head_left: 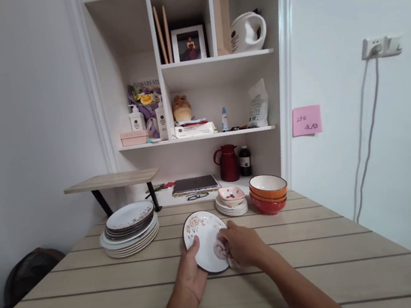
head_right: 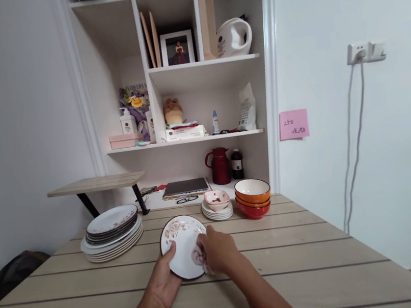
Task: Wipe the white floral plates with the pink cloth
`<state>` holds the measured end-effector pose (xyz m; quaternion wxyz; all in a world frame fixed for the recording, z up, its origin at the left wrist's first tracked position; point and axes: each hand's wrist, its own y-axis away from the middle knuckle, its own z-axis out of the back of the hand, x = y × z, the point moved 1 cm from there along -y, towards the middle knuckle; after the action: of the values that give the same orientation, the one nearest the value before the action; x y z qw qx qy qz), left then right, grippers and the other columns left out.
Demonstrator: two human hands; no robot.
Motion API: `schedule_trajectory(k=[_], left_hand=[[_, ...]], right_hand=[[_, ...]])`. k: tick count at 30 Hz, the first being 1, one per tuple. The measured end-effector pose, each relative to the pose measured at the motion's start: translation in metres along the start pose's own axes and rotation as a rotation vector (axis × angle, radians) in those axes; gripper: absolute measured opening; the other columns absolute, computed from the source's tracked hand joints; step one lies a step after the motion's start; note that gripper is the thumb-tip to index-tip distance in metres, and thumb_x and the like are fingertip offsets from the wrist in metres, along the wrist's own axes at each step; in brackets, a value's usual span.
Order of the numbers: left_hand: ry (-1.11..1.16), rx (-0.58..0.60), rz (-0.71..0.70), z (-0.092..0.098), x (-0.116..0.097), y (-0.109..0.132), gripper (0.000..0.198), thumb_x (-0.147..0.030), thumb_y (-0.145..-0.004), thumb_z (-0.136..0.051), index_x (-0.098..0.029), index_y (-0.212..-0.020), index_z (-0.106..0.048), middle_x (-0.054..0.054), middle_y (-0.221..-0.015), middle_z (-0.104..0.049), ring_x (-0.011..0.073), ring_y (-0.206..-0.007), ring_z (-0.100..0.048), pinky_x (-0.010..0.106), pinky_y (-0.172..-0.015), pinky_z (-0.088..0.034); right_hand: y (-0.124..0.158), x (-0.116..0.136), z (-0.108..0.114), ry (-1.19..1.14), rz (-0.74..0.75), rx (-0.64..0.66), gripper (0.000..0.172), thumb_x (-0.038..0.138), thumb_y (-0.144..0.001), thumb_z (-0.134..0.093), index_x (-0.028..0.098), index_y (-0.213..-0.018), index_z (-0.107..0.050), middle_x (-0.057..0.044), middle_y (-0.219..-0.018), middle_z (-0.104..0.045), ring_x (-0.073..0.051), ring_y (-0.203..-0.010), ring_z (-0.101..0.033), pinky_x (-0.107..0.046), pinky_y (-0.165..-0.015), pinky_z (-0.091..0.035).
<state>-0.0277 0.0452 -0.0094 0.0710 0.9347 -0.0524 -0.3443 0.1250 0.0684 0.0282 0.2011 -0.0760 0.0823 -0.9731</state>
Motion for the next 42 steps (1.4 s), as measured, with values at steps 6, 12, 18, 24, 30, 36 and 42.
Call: schedule_trajectory(k=[6, 12, 18, 24, 30, 36, 42], left_hand=[[0.053, 0.057, 0.068, 0.002, -0.004, -0.004, 0.056, -0.043, -0.084, -0.058, -0.011, -0.130, -0.053, 0.017, -0.112, -0.070, 0.0295, -0.105, -0.065, 0.044, -0.095, -0.048], [-0.004, 0.109, 0.087, 0.000, -0.005, -0.008, 0.060, -0.054, -0.085, -0.049, -0.015, -0.129, -0.054, 0.015, -0.115, -0.069, 0.0281, -0.105, -0.065, 0.043, -0.094, -0.048], [-0.073, 0.094, 0.135, -0.003, -0.006, -0.001, 0.072, -0.068, -0.077, -0.045, -0.020, -0.130, -0.054, 0.014, -0.117, -0.069, 0.0307, -0.112, -0.061, 0.046, -0.096, -0.045], [-0.063, 0.159, 0.177, -0.004, -0.004, -0.001, 0.074, -0.071, -0.076, -0.040, -0.023, -0.131, -0.054, 0.012, -0.119, -0.068, 0.0296, -0.116, -0.059, 0.045, -0.099, -0.042], [-0.062, 0.216, 0.141, 0.001, -0.001, -0.006, 0.068, -0.065, -0.079, -0.044, -0.022, -0.131, -0.053, 0.012, -0.120, -0.068, 0.0266, -0.117, -0.058, 0.041, -0.101, -0.040], [-0.004, 0.261, 0.124, -0.001, -0.001, -0.003, 0.072, -0.068, -0.078, -0.043, -0.019, -0.131, -0.053, 0.013, -0.120, -0.067, 0.0265, -0.116, -0.059, 0.040, -0.102, -0.040], [0.005, 0.253, 0.119, 0.000, -0.003, -0.002, 0.073, -0.066, -0.080, -0.041, -0.014, -0.130, -0.054, 0.017, -0.118, -0.067, 0.0295, -0.116, -0.058, 0.043, -0.101, -0.042]], right_hand=[[0.009, 0.021, -0.003, -0.095, 0.204, 0.014, 0.030, 0.016, -0.072, -0.058, 0.027, -0.099, -0.064, -0.005, -0.103, -0.058, -0.018, -0.076, -0.060, -0.026, -0.062, -0.035], [-0.011, 0.023, -0.016, -0.318, 0.071, -0.111, 0.035, 0.016, -0.079, -0.054, 0.031, -0.110, -0.062, -0.002, -0.109, -0.055, -0.016, -0.092, -0.058, -0.023, -0.071, -0.037], [-0.023, -0.001, -0.017, -0.249, -0.251, -0.250, 0.030, 0.019, -0.084, -0.050, 0.029, -0.108, -0.064, -0.006, -0.110, -0.053, -0.017, -0.085, -0.060, -0.025, -0.067, -0.038], [-0.028, 0.003, -0.017, -0.231, -0.239, -0.280, 0.036, 0.013, -0.082, -0.048, 0.025, -0.112, -0.061, -0.008, -0.117, -0.052, -0.018, -0.087, -0.061, -0.027, -0.070, -0.041], [-0.029, 0.026, -0.016, -0.346, 0.055, -0.274, 0.034, 0.032, -0.087, -0.052, 0.024, -0.120, -0.056, -0.009, -0.125, -0.046, -0.022, -0.104, -0.054, -0.030, -0.084, -0.042], [-0.020, 0.031, -0.012, -0.527, 0.301, -0.195, 0.030, 0.025, -0.082, -0.059, 0.024, -0.112, -0.060, -0.007, -0.116, -0.047, -0.020, -0.103, -0.051, -0.031, -0.090, -0.041], [-0.005, 0.021, -0.007, -0.584, 0.456, 0.070, 0.035, 0.018, -0.067, -0.068, 0.024, -0.101, -0.062, -0.002, -0.104, -0.050, -0.017, -0.093, -0.052, -0.026, -0.078, -0.042]])
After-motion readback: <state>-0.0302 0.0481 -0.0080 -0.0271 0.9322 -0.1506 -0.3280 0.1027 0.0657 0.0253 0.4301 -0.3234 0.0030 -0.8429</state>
